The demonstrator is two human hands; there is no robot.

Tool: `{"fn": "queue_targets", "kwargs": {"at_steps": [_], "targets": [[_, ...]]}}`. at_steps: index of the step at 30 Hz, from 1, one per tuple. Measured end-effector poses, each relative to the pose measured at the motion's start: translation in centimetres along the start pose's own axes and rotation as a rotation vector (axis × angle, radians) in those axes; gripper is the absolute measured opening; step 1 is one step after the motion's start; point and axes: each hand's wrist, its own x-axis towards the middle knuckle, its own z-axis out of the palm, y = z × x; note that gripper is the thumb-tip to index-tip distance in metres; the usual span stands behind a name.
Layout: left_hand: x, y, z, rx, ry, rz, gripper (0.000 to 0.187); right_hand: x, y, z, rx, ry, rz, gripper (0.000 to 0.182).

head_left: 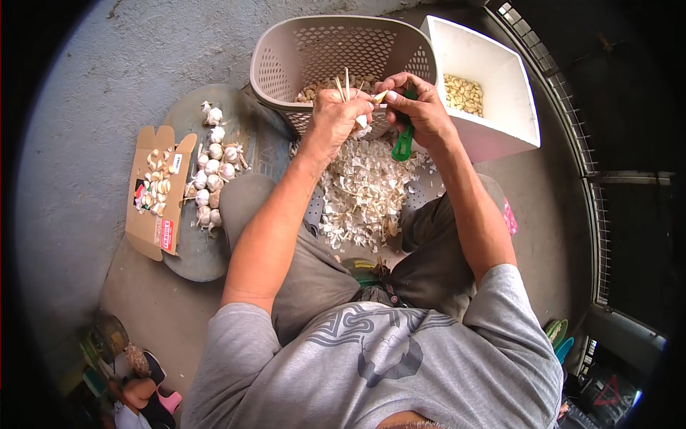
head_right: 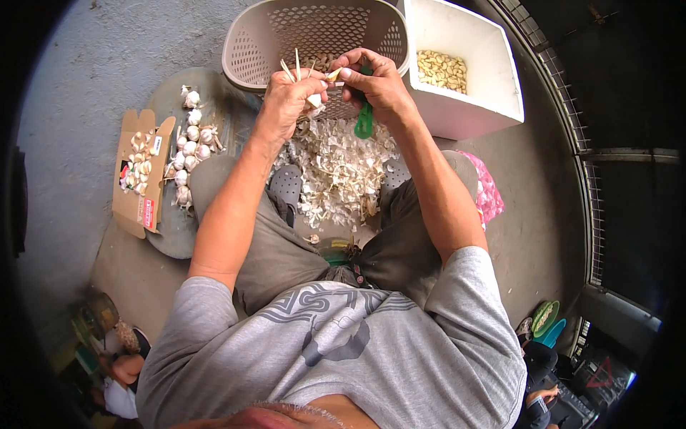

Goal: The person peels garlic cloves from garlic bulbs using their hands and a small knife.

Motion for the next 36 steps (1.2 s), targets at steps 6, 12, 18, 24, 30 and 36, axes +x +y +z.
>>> {"fn": "queue_targets", "kwargs": {"at_steps": [6,12,18,24,30,36], "targets": [[0.1,0.1,0.6,0.065,0.047,0.058,0.013,0.0,-0.2,0.0,-0.045,0.008,-0.008,0.015],[-0.6,0.7,1.4,0.41,0.128,0.19,0.015,-0.1,-0.2,0.6,-0.129,0.031,0.044,0.027],[-0.5,0.2,1.4,0.375,0.115,0.202,0.015,-0.1,-0.3,0.2,-0.015,-0.028,0.105,0.027],[-0.3,0.1,1.0,0.327,0.15,0.189,0.015,0.0,-1.1,-0.5,0.03,-0.081,0.12,0.029],[-0.3,0.9,0.7,0.534,0.22,0.171,0.019,-0.2,-1.7,-1.2,-0.009,-0.2,0.102,0.032],[-0.7,0.9,0.6,0.851,0.034,0.09,0.026,-1.2,-3.7,-1.8,0.001,-0.321,0.155,0.033]]}}
